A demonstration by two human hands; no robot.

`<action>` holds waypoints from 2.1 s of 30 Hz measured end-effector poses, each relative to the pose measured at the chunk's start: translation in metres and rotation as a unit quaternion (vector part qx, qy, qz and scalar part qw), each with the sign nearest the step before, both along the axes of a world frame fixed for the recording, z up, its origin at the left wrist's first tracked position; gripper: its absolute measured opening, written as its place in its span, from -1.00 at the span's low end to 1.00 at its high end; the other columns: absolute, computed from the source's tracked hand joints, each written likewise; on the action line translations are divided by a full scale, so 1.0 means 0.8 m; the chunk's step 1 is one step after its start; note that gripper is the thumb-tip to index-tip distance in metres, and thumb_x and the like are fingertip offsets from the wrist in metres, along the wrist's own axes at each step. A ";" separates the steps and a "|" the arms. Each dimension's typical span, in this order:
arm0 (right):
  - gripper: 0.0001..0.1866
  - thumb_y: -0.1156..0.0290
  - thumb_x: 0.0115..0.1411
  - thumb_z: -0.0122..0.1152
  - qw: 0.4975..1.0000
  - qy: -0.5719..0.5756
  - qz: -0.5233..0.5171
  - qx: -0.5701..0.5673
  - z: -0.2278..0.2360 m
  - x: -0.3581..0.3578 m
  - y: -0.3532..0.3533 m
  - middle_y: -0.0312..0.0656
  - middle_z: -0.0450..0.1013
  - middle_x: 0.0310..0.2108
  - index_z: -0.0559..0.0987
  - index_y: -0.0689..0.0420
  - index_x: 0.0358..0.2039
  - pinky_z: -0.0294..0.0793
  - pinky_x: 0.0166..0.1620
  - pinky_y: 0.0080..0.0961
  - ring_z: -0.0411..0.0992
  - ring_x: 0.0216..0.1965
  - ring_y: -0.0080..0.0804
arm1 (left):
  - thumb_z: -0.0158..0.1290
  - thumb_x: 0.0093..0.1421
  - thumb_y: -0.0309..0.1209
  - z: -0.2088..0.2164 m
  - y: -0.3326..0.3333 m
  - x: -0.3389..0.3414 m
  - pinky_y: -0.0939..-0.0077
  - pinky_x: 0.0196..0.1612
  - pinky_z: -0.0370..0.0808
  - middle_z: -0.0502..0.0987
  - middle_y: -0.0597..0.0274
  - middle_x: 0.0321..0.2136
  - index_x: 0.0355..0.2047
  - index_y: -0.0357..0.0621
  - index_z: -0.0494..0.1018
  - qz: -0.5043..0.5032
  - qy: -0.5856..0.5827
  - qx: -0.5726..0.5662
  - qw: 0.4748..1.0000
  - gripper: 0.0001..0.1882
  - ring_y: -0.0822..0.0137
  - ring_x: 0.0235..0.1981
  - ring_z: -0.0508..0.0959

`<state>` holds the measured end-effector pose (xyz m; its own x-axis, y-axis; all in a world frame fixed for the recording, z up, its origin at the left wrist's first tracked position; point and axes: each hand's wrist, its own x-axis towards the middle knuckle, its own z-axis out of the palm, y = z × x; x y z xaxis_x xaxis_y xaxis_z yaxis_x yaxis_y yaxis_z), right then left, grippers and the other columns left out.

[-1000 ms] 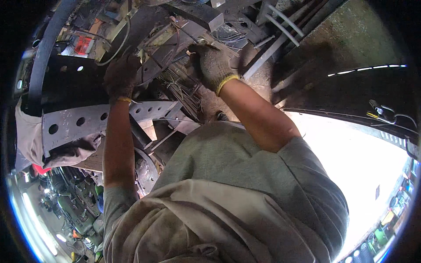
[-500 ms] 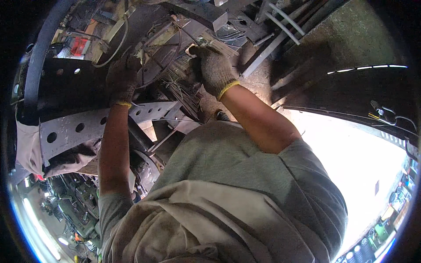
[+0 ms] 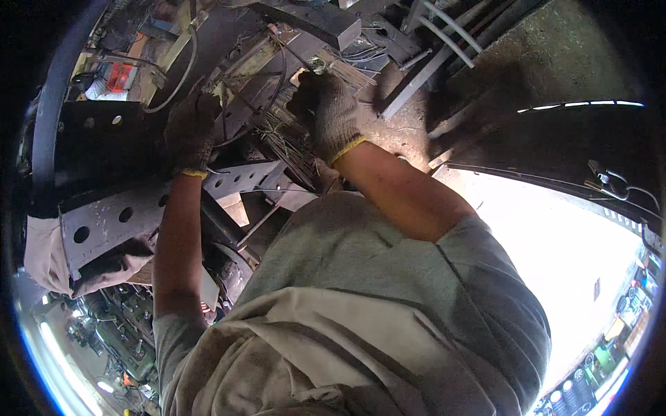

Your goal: The person assembles a circular metal wire structure by hand-feeding wire through a template and securing segments together.

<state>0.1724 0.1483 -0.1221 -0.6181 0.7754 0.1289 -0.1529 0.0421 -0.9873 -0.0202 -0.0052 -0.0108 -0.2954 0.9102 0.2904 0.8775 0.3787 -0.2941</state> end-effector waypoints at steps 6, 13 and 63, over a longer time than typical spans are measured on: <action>-0.51 -0.04 0.34 0.01 0.837 0.100 0.009 -0.538 0.142 0.013 -0.021 0.00 0.37 0.02 0.41 0.14 0.01 0.45 0.12 -0.08 0.43 -0.03 -0.12 | 0.00 0.27 -0.15 0.003 -0.009 0.011 0.15 -0.12 0.52 0.58 0.07 -0.27 -0.20 -0.06 0.52 0.056 -0.050 0.051 0.996 -0.71 0.05 -0.18 0.60; -0.47 -0.13 0.34 -0.07 0.824 0.163 -0.063 -0.538 0.109 -0.054 -0.076 -0.17 0.47 -0.30 0.48 0.12 -0.09 0.45 -0.25 -0.38 0.47 -0.31 -0.32 | 0.02 0.24 -0.27 0.011 -0.002 0.017 0.17 -0.14 0.54 0.55 0.09 -0.15 -0.17 -0.06 0.47 0.011 -0.001 -0.023 1.000 -0.79 0.05 -0.16 0.60; -0.45 -0.06 0.40 -0.14 0.889 0.000 0.014 -0.458 0.106 -0.068 0.009 -0.16 0.43 -0.39 0.54 0.20 -0.07 0.52 -0.19 -0.27 0.45 -0.30 -0.23 | 0.08 0.16 -0.35 0.018 -0.002 0.016 0.12 -0.11 0.54 0.58 0.08 -0.15 -0.20 -0.02 0.46 0.026 -0.029 -0.033 0.999 -0.81 0.02 -0.15 0.59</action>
